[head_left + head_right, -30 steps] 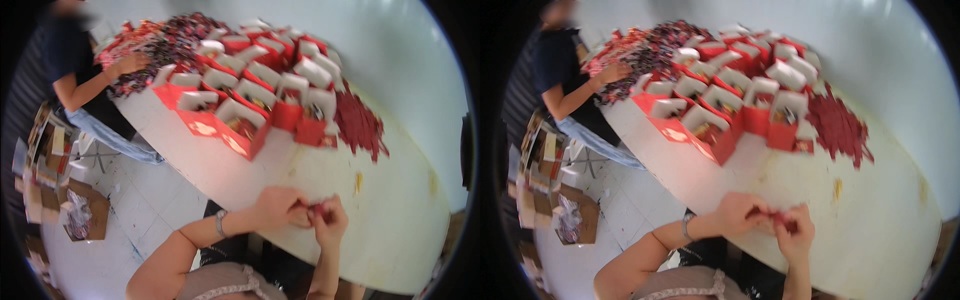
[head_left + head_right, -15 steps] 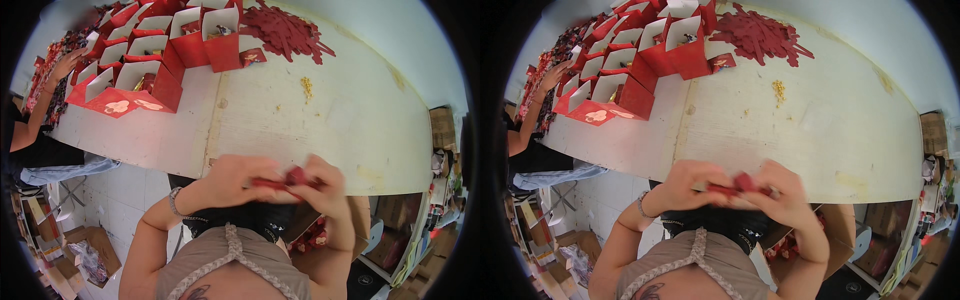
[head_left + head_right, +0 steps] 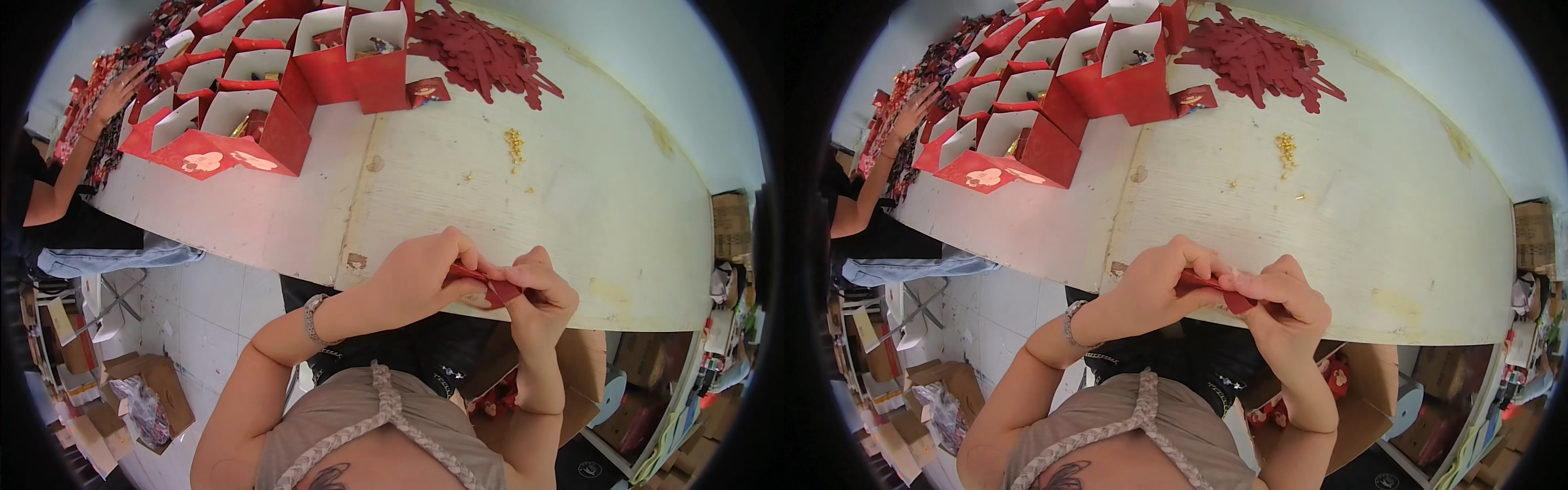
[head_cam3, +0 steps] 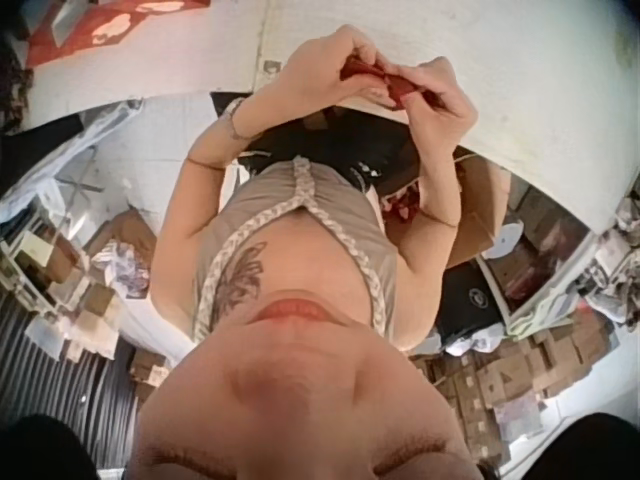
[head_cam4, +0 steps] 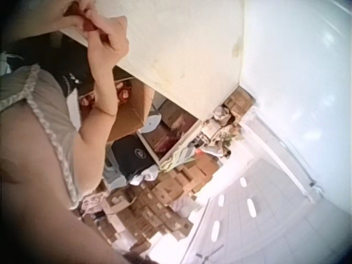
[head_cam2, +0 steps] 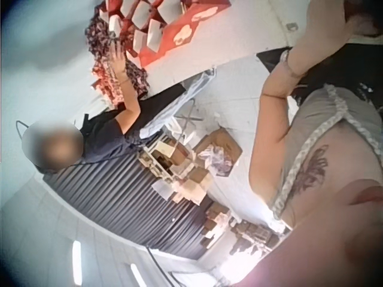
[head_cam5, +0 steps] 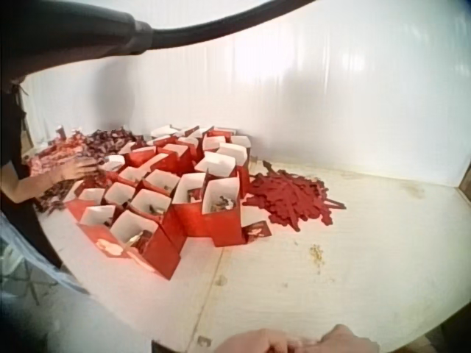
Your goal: The person assembles small red gift boxes by folding flaps and inserting a red ribbon through a pre-punched hole to secure the closure. The person places each completed box into a cardboard box on the floor.
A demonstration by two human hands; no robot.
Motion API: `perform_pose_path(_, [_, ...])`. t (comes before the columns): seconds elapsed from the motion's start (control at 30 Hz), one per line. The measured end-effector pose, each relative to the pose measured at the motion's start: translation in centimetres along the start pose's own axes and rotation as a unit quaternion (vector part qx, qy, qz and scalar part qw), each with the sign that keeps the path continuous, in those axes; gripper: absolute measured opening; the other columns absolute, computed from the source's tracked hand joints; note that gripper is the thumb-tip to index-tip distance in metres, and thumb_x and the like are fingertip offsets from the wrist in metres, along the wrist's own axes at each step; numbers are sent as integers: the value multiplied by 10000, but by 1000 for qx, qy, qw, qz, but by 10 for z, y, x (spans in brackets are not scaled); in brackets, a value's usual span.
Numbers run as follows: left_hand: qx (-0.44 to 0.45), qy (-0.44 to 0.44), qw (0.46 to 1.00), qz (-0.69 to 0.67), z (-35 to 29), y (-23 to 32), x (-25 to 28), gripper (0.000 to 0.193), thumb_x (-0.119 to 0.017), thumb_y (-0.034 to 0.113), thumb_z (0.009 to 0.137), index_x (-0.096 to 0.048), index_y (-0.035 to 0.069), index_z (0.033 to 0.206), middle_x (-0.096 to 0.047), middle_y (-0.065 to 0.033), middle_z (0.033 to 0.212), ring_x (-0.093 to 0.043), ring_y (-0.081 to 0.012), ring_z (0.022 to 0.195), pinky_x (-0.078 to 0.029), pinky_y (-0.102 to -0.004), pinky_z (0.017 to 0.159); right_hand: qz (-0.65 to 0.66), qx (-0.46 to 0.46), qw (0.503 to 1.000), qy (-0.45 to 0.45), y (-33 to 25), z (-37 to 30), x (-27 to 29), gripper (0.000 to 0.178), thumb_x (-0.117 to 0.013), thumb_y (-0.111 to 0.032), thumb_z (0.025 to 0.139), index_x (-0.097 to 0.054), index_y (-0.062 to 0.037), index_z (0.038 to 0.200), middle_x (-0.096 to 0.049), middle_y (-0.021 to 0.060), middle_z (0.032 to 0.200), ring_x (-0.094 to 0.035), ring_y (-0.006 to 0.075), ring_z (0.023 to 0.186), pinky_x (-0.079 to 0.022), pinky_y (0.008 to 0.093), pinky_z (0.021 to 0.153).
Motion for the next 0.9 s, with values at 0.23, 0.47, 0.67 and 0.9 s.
perform_pose_path(0.23, [19,-81,988,-127,12,-14,-18,322,-718,29,775,-441,47,938,-653,-107,952,-656,-236,904,-536,-311,748,-93,-14,993,-75,1,1,3,242,-805,23,640,-726,-69,850,-593,6,681,-489,95,641,-395,221,552])
perform_pose_path(0.47, [-49,-230,971,-36,43,-7,-30,478,-749,96,752,-487,34,1147,-558,-139,1185,-642,-212,931,-518,-299,767,-122,-35,992,16,6,-5,39,196,-809,35,610,-660,-21,724,-532,5,666,-474,102,618,-360,223,551])
perform_pose_path(0.67, [96,90,795,593,164,-95,75,425,-617,94,789,-515,17,1195,-587,-151,1108,-673,-239,804,-554,-347,607,-304,105,946,-28,-25,-12,-3,319,-786,22,639,-668,-21,933,-648,98,872,-630,246,802,-505,307,701])
perform_pose_path(0.9, [29,49,841,538,157,-74,80,185,-564,83,797,-619,40,968,-643,-164,892,-665,-286,809,-533,-397,598,-430,-142,841,-296,14,-95,105,722,-752,-188,750,-394,-97,1371,-604,221,1149,-669,281,865,-506,413,759])
Point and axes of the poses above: each hand's wrist, its own z-axis towards the middle knuckle, its own x-axis out of the back of the hand, y = z × x, the point moved 10 cm from there along z, towards the middle knuckle
